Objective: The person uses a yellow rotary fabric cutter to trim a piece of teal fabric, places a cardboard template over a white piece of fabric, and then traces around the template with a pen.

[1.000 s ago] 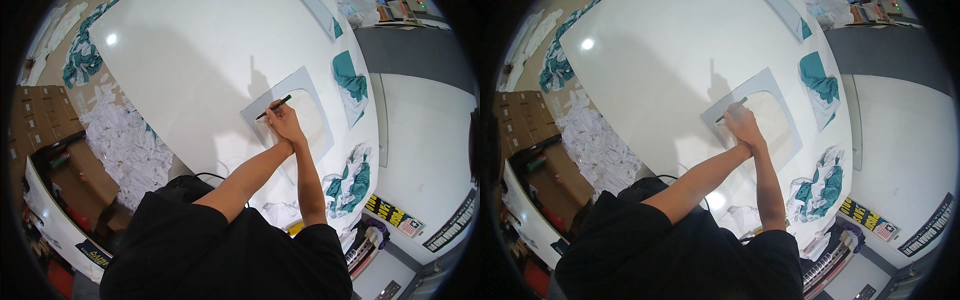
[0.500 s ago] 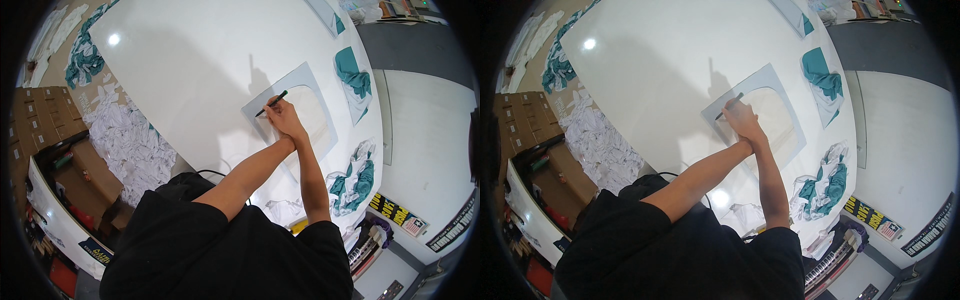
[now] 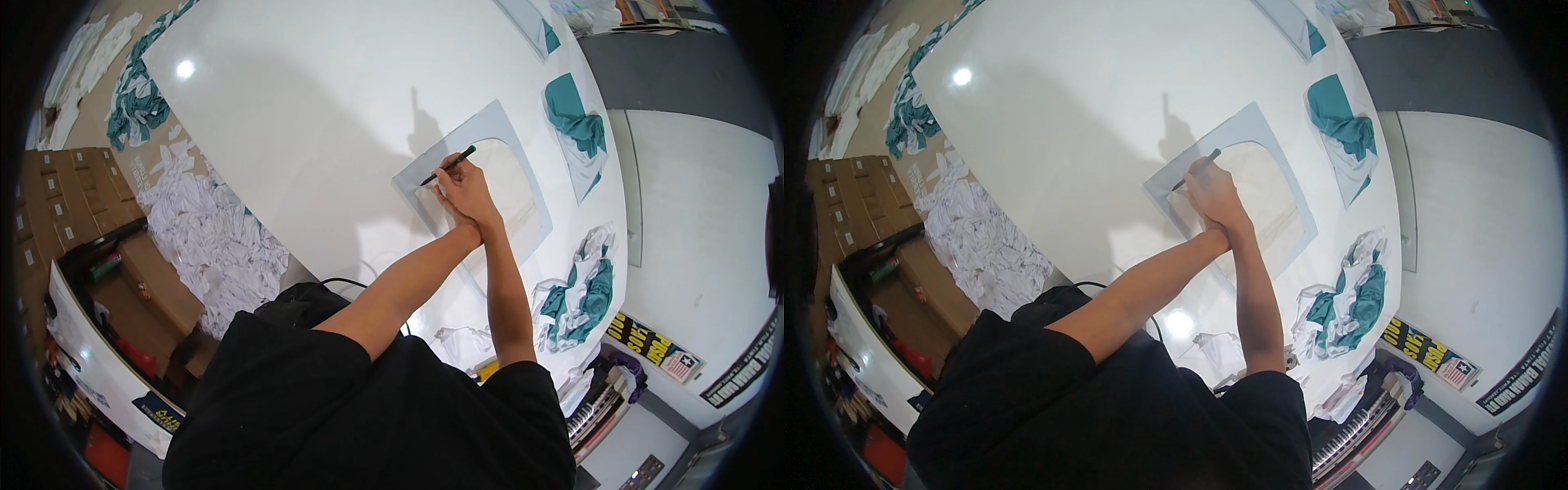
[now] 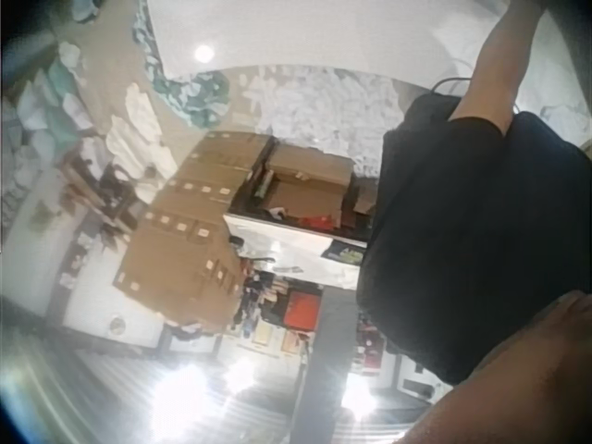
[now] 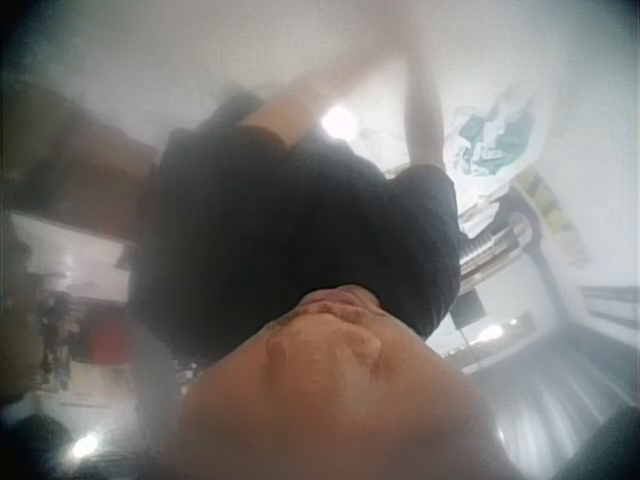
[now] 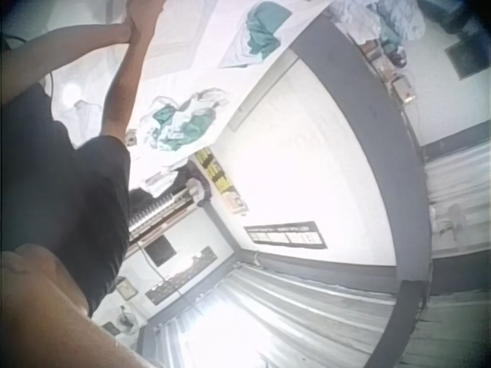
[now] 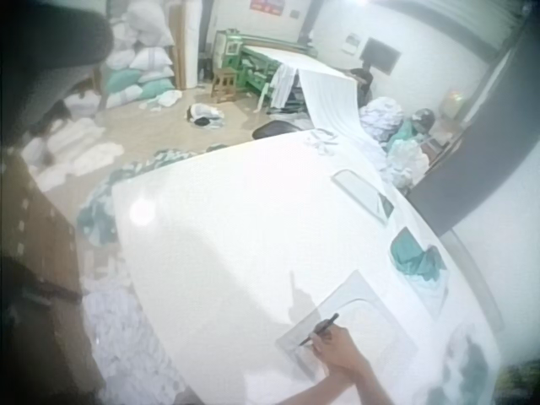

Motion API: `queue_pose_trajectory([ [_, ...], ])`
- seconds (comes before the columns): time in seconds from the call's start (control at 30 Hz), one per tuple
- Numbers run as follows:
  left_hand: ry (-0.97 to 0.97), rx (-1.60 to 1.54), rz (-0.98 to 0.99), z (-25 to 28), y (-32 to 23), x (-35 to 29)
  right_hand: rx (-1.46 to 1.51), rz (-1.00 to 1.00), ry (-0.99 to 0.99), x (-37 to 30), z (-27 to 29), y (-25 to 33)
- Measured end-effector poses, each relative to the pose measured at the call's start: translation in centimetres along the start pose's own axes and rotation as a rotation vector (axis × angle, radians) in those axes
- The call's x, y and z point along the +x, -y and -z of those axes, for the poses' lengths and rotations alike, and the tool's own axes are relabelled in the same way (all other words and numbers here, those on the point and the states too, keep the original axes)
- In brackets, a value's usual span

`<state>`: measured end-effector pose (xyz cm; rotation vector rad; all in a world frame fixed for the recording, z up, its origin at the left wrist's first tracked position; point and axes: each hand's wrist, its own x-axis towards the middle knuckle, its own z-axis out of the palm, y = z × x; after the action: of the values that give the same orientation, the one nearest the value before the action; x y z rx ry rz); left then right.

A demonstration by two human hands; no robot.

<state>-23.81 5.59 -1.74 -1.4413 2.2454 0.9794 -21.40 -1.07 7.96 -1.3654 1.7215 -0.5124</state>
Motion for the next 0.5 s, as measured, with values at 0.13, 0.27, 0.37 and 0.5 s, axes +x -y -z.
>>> queue_pose_trajectory([
  [0.13, 0.006, 0.085, -0.014, -1.0, -0.3, 0.4, -0.087, 0.085, -0.138, 0.0, 0.3, -1.5],
  [0.27, -0.24, 0.662, 0.157, -11.3, -3.3, 5.8, -0.025, -0.01, -0.174, -0.9, 1.2, -2.4],
  [0.37, -0.113, 2.04, 0.562, -15.1, -2.9, 12.5, -0.007, 0.048, -0.096, 1.6, 0.1, -0.8],
  [0.5, 1.096, 3.78, 0.245, -16.5, -4.9, 12.2, 0.029, 0.06, -0.081, 0.7, 0.9, -1.3],
])
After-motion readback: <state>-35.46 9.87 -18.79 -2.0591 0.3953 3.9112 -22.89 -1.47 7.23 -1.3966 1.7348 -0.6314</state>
